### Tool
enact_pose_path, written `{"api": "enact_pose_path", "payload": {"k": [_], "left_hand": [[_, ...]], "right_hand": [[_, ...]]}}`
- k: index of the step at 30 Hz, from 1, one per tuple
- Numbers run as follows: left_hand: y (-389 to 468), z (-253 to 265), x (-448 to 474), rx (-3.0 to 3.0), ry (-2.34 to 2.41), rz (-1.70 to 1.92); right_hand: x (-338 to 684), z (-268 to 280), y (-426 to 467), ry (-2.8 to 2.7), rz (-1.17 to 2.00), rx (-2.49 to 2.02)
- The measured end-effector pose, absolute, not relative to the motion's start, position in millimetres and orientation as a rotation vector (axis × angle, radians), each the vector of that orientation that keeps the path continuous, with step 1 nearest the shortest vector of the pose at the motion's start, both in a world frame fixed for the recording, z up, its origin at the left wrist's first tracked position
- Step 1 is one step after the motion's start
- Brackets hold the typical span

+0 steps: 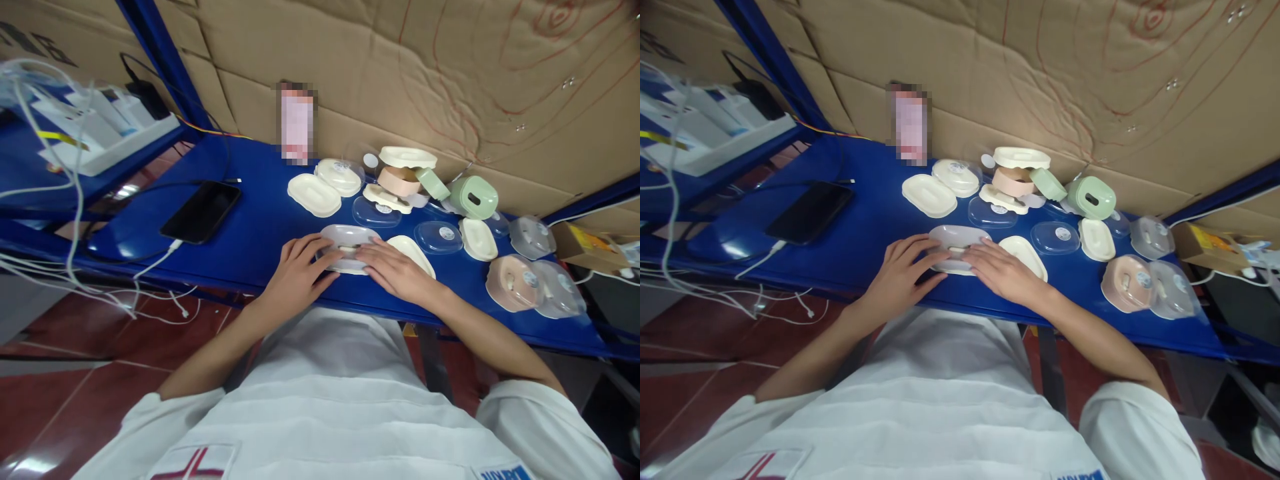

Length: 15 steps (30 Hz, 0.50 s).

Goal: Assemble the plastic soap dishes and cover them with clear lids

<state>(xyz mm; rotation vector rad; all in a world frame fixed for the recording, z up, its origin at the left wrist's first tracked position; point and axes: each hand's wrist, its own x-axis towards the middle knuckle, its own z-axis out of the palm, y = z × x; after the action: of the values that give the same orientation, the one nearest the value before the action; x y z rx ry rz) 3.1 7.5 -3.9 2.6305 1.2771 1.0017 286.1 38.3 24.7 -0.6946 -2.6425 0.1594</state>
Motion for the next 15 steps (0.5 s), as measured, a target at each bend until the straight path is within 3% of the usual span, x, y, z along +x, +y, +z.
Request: {"api": "enact_pose_path", "payload": {"k": [8, 12, 15], "left_hand": [[8.2, -4.1, 3.2, 2.561, 1.280, 0.990], [8.4, -6.9, 1.1, 2.496, 1.251, 0.969], [9.4, -6.8, -0.7, 2.470, 1.173, 0.928]], "right_hand": [[308.9, 56.8, 44.1, -2.688, 0.209, -0.810], [392.0, 78.4, 70.4, -2.488, 0.175, -1.242], [448.2, 70.7, 84.6, -2.475, 0.337, -1.561]]}}
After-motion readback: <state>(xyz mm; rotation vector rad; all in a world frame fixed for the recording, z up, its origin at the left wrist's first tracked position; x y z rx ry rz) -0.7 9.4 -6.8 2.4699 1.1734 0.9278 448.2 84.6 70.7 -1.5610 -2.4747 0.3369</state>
